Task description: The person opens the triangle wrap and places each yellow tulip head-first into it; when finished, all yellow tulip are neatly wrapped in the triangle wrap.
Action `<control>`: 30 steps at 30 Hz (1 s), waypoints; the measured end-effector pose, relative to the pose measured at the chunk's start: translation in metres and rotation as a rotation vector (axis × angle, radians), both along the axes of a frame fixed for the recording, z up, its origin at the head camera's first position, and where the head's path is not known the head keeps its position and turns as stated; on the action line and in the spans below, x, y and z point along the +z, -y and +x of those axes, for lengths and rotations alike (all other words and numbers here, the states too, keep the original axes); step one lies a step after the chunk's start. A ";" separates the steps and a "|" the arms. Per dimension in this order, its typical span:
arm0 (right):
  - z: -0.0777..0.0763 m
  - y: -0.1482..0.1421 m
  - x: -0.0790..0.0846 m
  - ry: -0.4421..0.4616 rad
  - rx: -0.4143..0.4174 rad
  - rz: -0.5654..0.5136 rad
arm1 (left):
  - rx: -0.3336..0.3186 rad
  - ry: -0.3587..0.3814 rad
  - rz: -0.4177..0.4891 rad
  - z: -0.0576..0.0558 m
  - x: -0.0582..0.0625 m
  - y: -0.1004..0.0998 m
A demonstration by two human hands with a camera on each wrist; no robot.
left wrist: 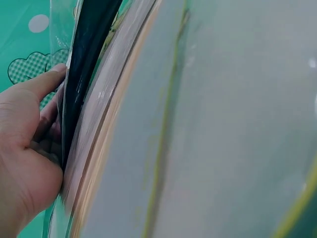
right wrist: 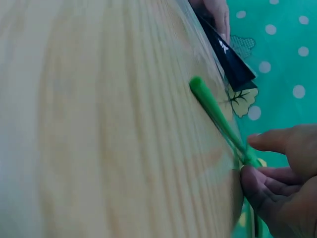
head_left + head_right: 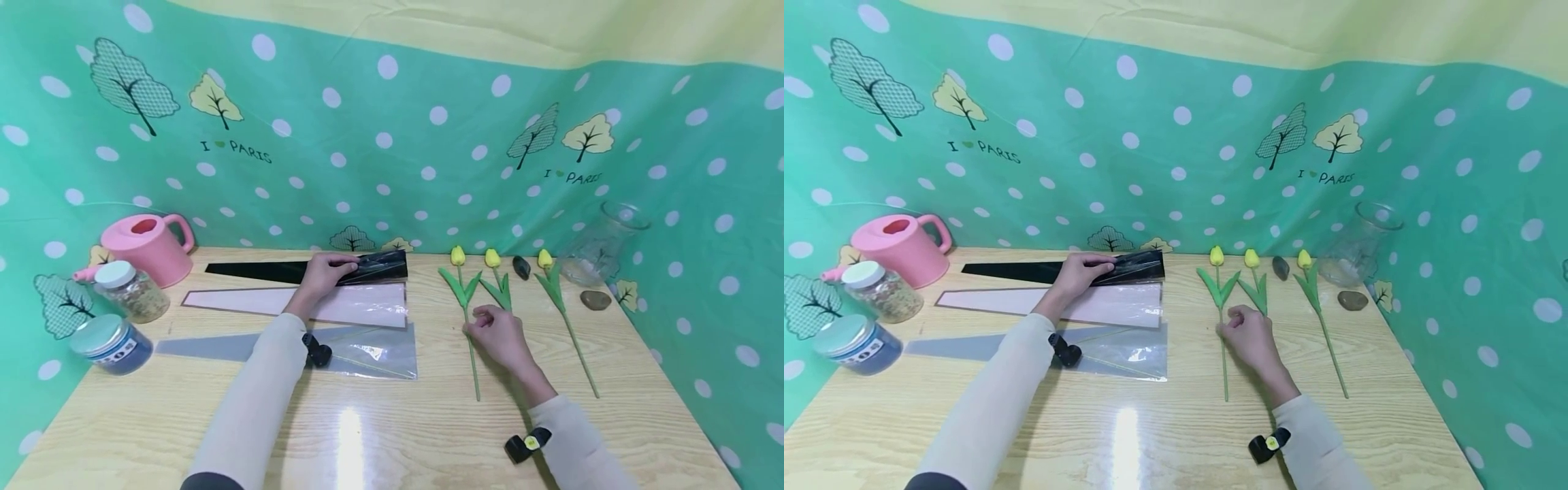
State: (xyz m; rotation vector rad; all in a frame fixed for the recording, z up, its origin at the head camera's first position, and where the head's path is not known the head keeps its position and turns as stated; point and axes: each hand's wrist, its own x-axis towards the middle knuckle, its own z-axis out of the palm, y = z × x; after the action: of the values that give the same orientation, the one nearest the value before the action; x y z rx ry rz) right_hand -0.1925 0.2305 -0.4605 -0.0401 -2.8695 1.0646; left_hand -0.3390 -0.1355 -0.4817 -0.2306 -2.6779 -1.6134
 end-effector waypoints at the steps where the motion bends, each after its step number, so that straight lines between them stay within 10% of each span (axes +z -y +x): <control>1: 0.000 0.002 -0.001 -0.003 0.003 0.019 | 0.002 0.002 0.004 0.000 0.000 0.001; 12: 0.003 0.006 0.001 -0.007 -0.008 0.031 | 0.002 0.014 0.026 0.001 -0.001 0.001; 30: 0.029 -0.001 0.032 0.088 -0.080 -0.482 | 0.013 0.025 0.022 0.002 0.001 0.000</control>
State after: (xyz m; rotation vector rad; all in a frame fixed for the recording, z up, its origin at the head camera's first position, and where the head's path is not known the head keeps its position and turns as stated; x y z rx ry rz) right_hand -0.1632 0.2314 -0.4286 -0.2332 -2.5811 1.7440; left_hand -0.3366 -0.1358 -0.4812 -0.1934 -2.6723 -1.6515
